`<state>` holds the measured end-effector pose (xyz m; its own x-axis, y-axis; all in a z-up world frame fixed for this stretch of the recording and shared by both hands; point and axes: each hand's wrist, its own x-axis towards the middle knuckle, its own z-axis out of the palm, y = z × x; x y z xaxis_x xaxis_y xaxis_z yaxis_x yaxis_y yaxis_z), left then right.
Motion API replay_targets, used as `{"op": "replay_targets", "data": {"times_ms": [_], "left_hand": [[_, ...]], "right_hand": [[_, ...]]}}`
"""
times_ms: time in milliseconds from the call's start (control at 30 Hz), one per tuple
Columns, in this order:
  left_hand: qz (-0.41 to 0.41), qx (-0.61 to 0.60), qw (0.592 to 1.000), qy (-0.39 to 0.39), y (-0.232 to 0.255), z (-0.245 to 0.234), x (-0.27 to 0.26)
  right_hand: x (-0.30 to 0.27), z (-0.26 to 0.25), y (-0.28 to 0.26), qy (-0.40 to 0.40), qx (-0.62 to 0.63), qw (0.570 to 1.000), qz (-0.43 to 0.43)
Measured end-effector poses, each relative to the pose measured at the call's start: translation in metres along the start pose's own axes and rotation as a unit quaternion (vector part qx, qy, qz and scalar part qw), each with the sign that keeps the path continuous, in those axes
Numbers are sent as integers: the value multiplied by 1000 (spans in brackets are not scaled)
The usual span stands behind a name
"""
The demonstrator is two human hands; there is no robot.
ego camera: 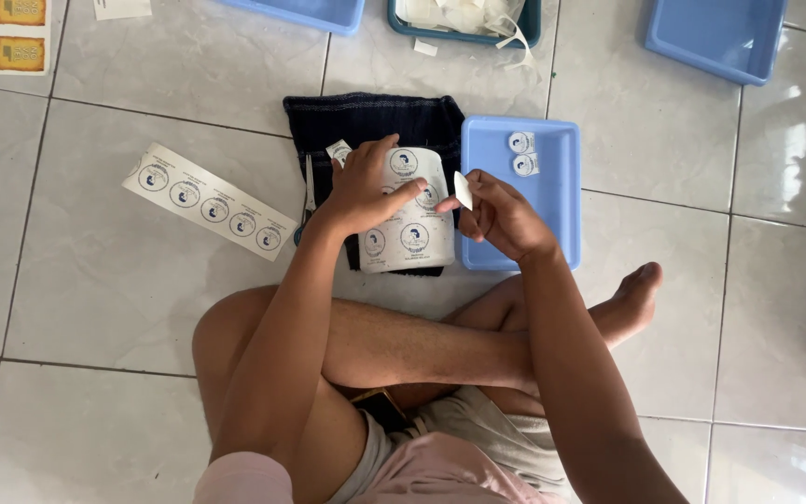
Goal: Peeling circular stickers from a tray and applying them to a white cylindrical container while sitting on the floor.
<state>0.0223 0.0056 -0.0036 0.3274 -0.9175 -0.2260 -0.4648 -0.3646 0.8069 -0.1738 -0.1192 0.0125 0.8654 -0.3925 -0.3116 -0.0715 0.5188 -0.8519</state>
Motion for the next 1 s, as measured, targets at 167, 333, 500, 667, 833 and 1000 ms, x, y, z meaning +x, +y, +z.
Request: {"op": "replay_targets", "data": {"times_ms": [167,333,500,667,833,1000], "left_hand": [[39,-75,996,38,-4,8,-8],[72,59,987,133,29,-15,-72],[143,217,953,157,27,-4,-122],[145,338,929,52,15,43,-168],[230,395,871,180,28,71,-202],[252,400,851,228,20,70,-203]], "right_hand": [[9,-37,25,108,106,988,-40],[-12,-87,17,184,220,951,-114],[-46,-68,27,262,155,945,-122],[-81,-24,43,315,-202,921,-110],[-95,-14,48,291,-453,825,-174],[-87,-65,52,337,-309,876,-154]]}}
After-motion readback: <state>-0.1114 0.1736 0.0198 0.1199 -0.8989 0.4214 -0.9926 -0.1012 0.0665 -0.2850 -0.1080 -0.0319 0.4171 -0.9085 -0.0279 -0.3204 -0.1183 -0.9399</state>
